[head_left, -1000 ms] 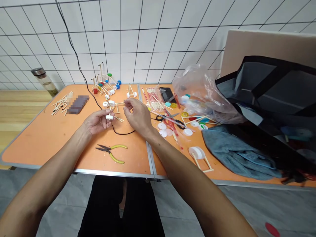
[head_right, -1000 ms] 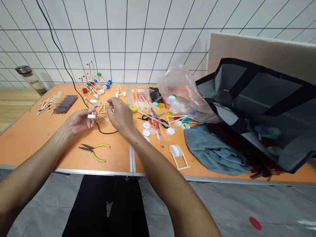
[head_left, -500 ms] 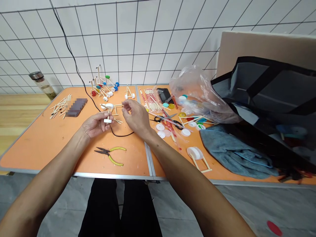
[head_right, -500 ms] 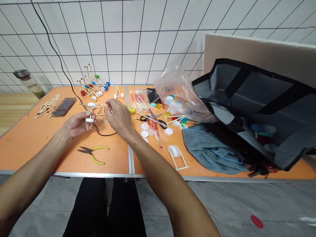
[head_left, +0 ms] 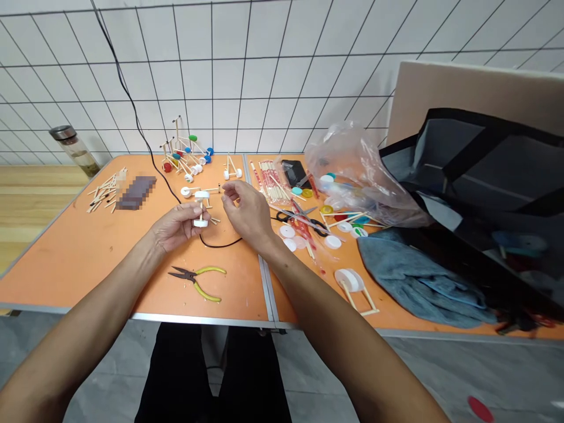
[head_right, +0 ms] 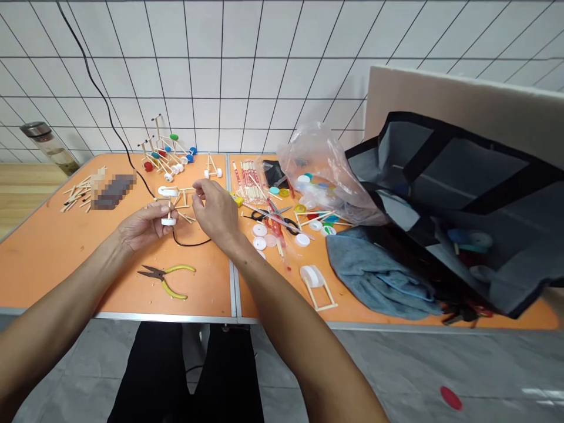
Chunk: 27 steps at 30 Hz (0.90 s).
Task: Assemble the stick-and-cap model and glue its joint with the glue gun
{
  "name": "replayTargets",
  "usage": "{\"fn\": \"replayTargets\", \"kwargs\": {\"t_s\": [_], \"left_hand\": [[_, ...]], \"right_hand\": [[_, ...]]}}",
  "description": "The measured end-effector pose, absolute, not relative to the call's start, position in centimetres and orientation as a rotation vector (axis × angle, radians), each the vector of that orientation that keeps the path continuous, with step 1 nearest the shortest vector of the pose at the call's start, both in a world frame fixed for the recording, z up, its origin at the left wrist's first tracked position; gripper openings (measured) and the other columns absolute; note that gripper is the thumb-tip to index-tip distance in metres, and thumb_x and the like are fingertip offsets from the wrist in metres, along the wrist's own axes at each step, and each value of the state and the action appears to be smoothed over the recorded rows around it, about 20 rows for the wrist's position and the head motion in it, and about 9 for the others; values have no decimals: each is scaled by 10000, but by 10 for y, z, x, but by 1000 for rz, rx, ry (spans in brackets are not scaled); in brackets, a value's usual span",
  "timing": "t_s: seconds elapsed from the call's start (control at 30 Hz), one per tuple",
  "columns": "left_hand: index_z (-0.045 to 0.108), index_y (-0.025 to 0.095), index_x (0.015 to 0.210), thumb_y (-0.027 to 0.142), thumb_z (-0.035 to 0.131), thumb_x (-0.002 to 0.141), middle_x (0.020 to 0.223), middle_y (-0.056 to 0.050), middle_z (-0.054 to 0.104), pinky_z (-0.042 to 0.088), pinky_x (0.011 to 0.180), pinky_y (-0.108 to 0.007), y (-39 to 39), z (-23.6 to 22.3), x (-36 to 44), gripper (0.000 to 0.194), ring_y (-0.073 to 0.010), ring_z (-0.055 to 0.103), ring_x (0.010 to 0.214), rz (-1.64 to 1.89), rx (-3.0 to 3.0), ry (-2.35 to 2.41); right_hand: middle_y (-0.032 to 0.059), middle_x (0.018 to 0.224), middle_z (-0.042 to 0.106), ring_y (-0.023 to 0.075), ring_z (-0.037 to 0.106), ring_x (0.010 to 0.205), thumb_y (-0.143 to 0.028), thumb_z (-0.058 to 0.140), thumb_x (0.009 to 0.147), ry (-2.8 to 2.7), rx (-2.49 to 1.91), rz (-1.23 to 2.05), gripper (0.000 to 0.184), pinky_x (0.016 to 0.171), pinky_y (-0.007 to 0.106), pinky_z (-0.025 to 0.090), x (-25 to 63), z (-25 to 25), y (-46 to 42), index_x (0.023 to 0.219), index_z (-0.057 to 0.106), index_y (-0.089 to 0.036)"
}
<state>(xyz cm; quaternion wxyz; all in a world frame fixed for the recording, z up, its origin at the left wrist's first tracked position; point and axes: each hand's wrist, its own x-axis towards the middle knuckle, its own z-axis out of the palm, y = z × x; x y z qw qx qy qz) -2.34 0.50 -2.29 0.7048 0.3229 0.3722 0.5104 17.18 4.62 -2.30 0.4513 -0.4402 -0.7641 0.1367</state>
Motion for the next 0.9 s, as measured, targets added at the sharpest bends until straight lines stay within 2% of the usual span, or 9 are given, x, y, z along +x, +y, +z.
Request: {"fn": "replayTargets", "kwargs": {"t_s": [0.2,0.43,0.77,0.9], "left_hand": [[791,135,744,133,987,661,732,-49,798,603,620,-197,8,-32,-15,212,-128,738,641,1202,718,920],[823,143,792,209,1034,612,772,-66,817,565,616,-240,11,-40,-11,285,-172,761,678,1288,708,968],[796,165,748,222,957,690,826,-88,836,510,640,-256,9,-38,-3,180,-170,723,707,1412,710,977],[791,166,722,214,960,667,788,-71,821,500,644,-257,8,-35,0,184,-161,707,696,1442,695,988]], "right_hand": [[52,1075,844,232,789,946,-178,626,931,-1864,-1110,400,168,901,391,619,176,-24,48,1042,727,-252],[55,1038,839,242,785,914,-220,624,925,-1875,-1103,410,153,904,417,633,177,-26,47,1019,739,-257],[56,1029,841,247,798,949,-258,630,933,-1894,-1121,468,150,917,431,647,175,-29,41,1032,743,-259],[62,1019,836,251,799,949,-259,626,923,-1892,-1119,485,161,914,432,649,176,-31,41,1035,742,-251]]}}
